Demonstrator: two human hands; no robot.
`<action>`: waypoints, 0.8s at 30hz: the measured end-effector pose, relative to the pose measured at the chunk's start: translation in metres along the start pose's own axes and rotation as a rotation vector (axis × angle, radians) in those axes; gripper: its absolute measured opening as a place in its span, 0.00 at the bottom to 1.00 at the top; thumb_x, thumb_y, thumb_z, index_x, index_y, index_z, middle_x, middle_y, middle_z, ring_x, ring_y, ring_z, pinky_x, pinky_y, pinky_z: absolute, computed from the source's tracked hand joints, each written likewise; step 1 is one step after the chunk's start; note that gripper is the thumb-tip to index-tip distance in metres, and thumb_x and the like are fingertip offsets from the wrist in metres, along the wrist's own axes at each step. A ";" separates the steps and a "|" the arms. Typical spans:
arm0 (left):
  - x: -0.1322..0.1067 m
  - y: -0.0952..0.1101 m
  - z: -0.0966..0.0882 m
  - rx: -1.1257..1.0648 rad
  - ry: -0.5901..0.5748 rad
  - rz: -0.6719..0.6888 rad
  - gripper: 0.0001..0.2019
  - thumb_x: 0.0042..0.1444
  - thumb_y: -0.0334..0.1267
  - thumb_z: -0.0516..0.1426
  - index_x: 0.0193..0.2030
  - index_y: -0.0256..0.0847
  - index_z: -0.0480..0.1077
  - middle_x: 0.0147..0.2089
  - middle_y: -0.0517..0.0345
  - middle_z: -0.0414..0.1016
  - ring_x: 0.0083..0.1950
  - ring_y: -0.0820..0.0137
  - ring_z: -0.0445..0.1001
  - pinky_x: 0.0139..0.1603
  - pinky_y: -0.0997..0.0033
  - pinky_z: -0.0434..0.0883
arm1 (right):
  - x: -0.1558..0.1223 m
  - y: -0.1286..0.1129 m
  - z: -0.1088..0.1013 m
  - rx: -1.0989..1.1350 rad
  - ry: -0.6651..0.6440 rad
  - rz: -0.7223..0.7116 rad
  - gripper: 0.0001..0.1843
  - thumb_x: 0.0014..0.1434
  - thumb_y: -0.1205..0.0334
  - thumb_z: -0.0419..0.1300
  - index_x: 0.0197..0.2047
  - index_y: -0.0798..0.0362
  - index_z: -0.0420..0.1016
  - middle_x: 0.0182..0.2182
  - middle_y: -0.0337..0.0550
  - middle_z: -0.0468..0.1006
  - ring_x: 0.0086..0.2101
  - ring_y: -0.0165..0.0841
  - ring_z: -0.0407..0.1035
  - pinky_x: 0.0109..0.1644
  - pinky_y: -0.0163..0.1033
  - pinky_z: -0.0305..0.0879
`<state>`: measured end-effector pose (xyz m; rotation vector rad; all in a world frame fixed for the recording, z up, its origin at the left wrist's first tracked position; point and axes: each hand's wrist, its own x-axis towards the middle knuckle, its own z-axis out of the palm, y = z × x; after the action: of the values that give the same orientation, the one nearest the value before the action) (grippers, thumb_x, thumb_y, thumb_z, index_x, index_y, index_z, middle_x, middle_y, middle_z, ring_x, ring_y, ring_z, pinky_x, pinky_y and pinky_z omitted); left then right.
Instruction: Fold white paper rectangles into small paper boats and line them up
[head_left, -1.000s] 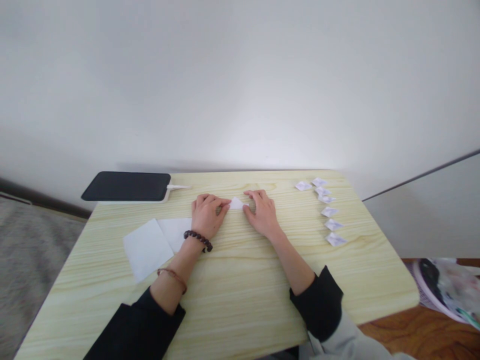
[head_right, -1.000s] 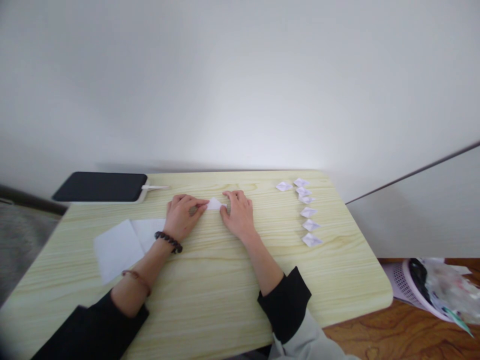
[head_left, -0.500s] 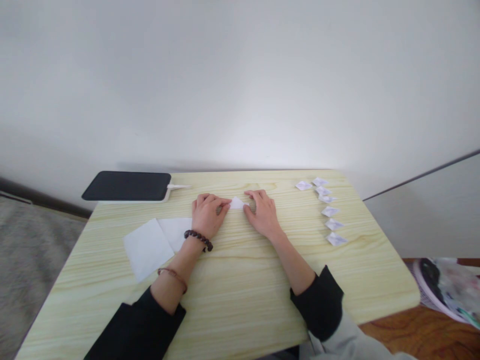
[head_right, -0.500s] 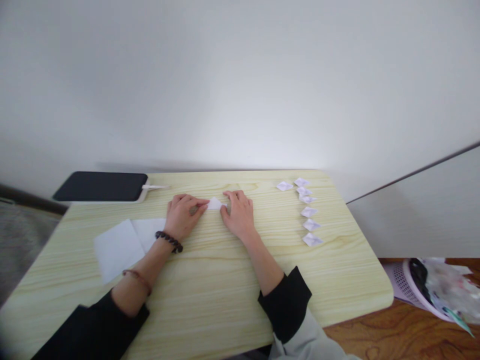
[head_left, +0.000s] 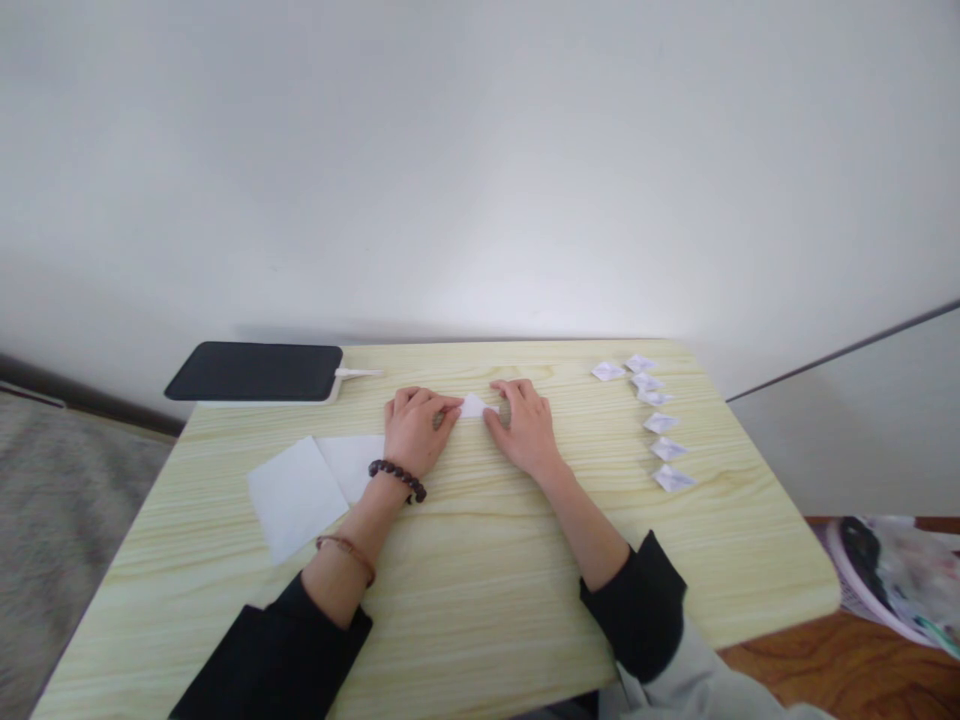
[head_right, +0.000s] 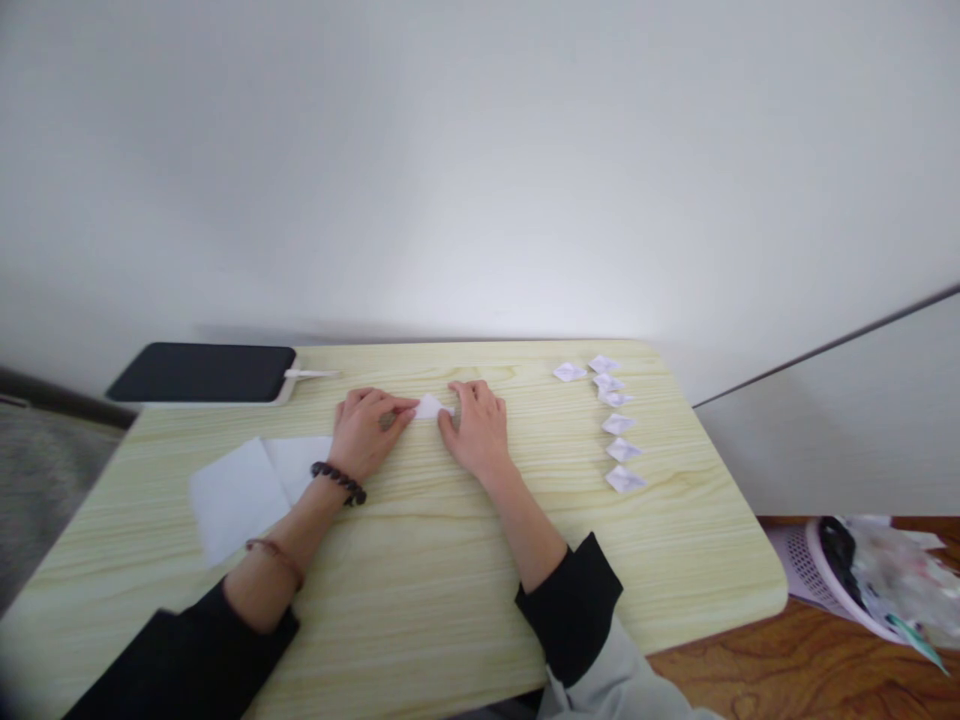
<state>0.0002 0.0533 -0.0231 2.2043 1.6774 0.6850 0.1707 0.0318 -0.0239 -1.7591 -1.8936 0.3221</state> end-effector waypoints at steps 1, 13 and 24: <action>0.000 0.000 0.000 0.000 0.000 -0.002 0.10 0.59 0.42 0.55 0.42 0.49 0.77 0.39 0.55 0.77 0.51 0.57 0.64 0.52 0.54 0.59 | 0.000 -0.001 0.001 -0.020 0.008 -0.004 0.22 0.58 0.56 0.55 0.55 0.53 0.66 0.47 0.51 0.69 0.49 0.42 0.64 0.52 0.48 0.57; -0.001 0.000 -0.001 0.012 -0.012 0.005 0.10 0.59 0.41 0.55 0.43 0.49 0.77 0.39 0.55 0.76 0.51 0.57 0.64 0.51 0.55 0.60 | -0.001 0.000 -0.002 -0.034 -0.025 -0.034 0.19 0.62 0.59 0.51 0.55 0.52 0.67 0.48 0.51 0.68 0.49 0.40 0.63 0.52 0.46 0.56; -0.004 0.001 0.001 -0.003 0.003 0.208 0.13 0.59 0.31 0.52 0.39 0.49 0.77 0.42 0.54 0.71 0.50 0.61 0.63 0.52 0.59 0.62 | 0.000 0.000 0.002 -0.052 -0.011 -0.027 0.20 0.60 0.53 0.54 0.54 0.50 0.68 0.47 0.50 0.68 0.49 0.41 0.64 0.52 0.47 0.56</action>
<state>0.0002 0.0495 -0.0241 2.3985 1.4603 0.7407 0.1701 0.0322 -0.0255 -1.7669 -1.9484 0.2750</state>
